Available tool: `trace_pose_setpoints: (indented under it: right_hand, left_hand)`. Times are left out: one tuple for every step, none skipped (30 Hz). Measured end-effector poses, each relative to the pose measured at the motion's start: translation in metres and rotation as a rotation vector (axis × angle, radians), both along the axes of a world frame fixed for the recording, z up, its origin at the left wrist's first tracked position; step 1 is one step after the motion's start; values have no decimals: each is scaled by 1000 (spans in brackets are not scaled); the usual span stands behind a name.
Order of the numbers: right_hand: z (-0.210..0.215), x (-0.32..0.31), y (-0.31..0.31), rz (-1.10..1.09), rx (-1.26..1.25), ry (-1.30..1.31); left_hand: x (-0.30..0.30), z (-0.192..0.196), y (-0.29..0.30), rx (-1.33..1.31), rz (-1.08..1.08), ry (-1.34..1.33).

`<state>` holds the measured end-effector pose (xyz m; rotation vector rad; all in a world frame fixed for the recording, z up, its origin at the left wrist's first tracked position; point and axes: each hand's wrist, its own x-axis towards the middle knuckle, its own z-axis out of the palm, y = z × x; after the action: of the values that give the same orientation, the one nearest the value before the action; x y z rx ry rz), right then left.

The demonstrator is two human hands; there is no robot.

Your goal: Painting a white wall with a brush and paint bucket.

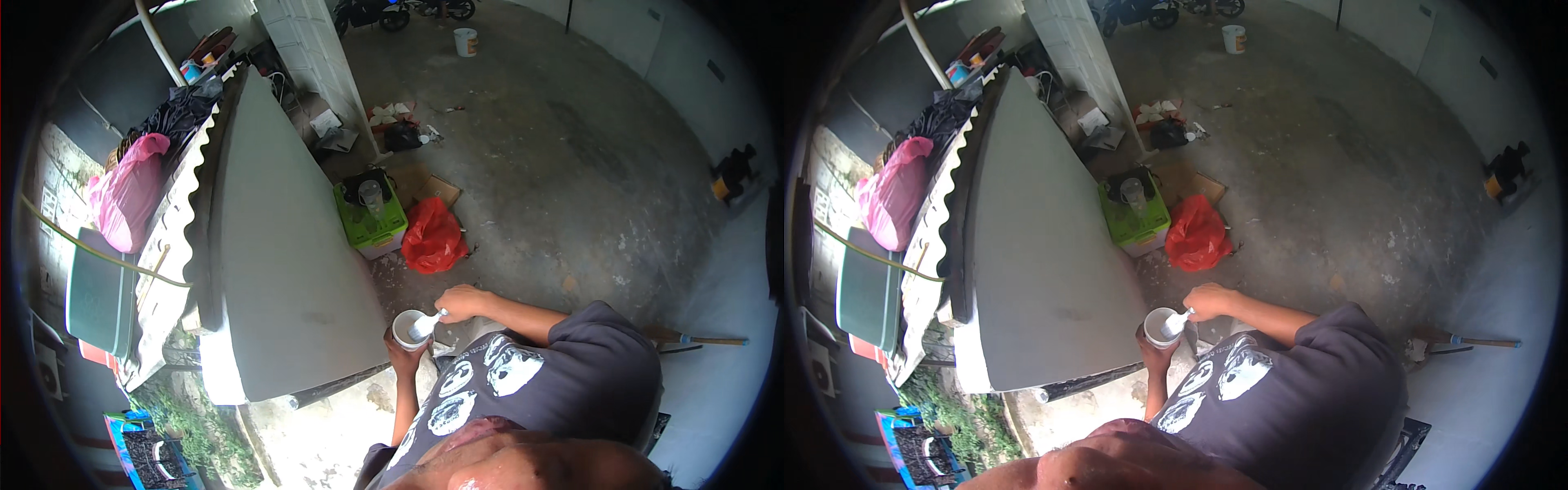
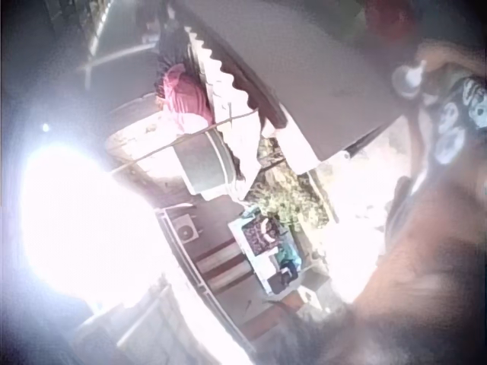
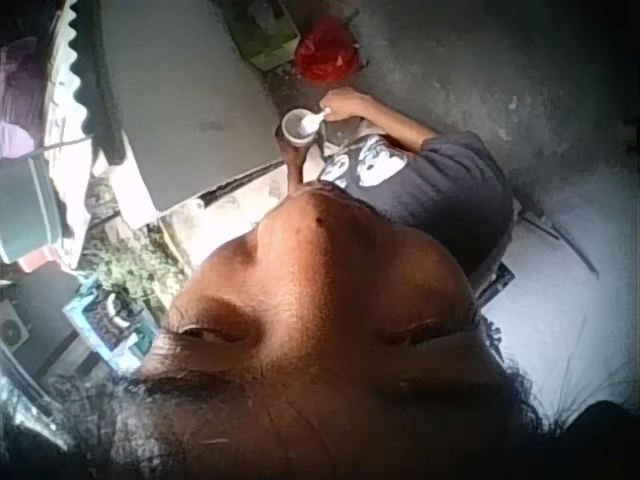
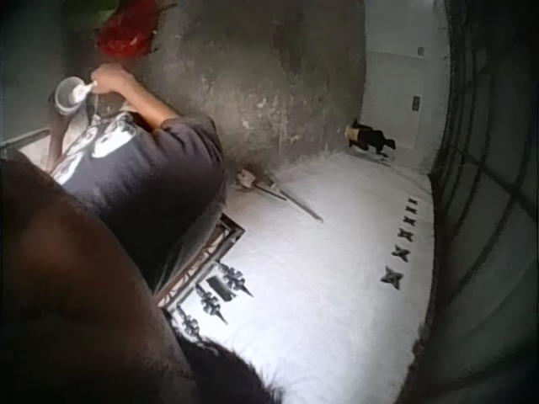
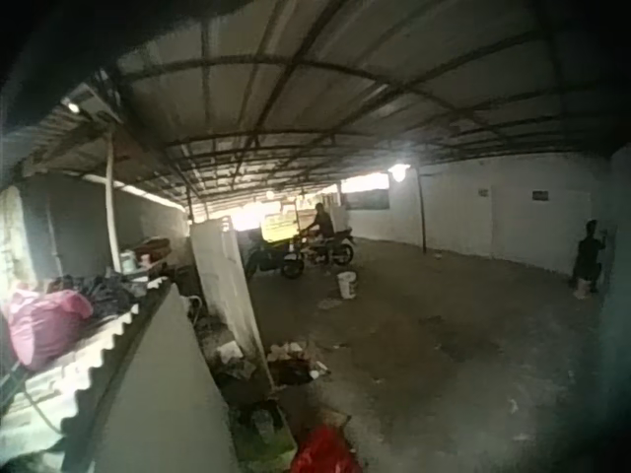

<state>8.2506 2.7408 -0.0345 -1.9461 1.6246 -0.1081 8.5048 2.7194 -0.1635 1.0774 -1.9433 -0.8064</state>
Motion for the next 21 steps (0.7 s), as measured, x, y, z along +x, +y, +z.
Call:
trace_pose_setpoints:
  right_hand:
    - [1,-9,7,-7,-5,-5]
    - [3,-19,13,-27,-2,-9]
    - [4,-31,20,-49,0,-13]
    - [7,-45,26,-59,-8,-19]
    - [11,-60,32,-97,-9,-41]
    - [14,-76,39,-137,-10,-63]
    - [18,-94,46,-158,-19,-69]
    - [21,-111,53,-190,-33,-74]
    - [23,-131,61,-223,-45,-80]
    - [25,-152,68,-243,-49,-85]
    - [27,-174,74,-251,-51,-96]
    - [27,-198,82,-260,-52,-108]
    - [21,-221,92,-278,-55,-115]
    - [17,-239,101,-277,-115,-101]
    - [14,-261,109,-275,-174,-87]
    - [26,-284,112,-299,-118,-81]
    - [35,-310,121,-329,-78,-86]
    - [31,-334,128,-376,-113,-88]
    - [29,-355,138,-423,-144,-92]
    - [28,-375,145,-440,-145,-103]
    - [28,-395,151,-462,-133,-80]
  left_hand:
    - [-5,0,2,-5,-7,-5]
    - [-12,0,3,14,-25,29]
    - [-20,1,5,32,-46,63]
    - [-31,2,6,25,-56,57]
    - [-44,3,7,42,-54,64]
    - [-57,4,9,59,-54,71]
    - [-74,12,10,51,-75,66]
    - [-90,20,12,52,-99,49]
    - [-108,27,14,53,-124,31]
    - [-129,39,19,84,-158,66]
    - [-151,40,19,82,-178,59]
    - [-173,41,20,95,-188,51]
    - [-199,43,21,107,-195,44]
    - [-223,62,28,100,-246,25]
    - [-254,75,32,113,-302,15]
    - [-282,75,35,116,-308,24]
    - [-320,78,41,127,-333,33]
    - [-354,81,50,146,-351,30]
    - [-384,81,58,86,-366,-18]
    - [-412,82,65,106,-385,-32]
    - [-439,83,71,126,-405,-44]
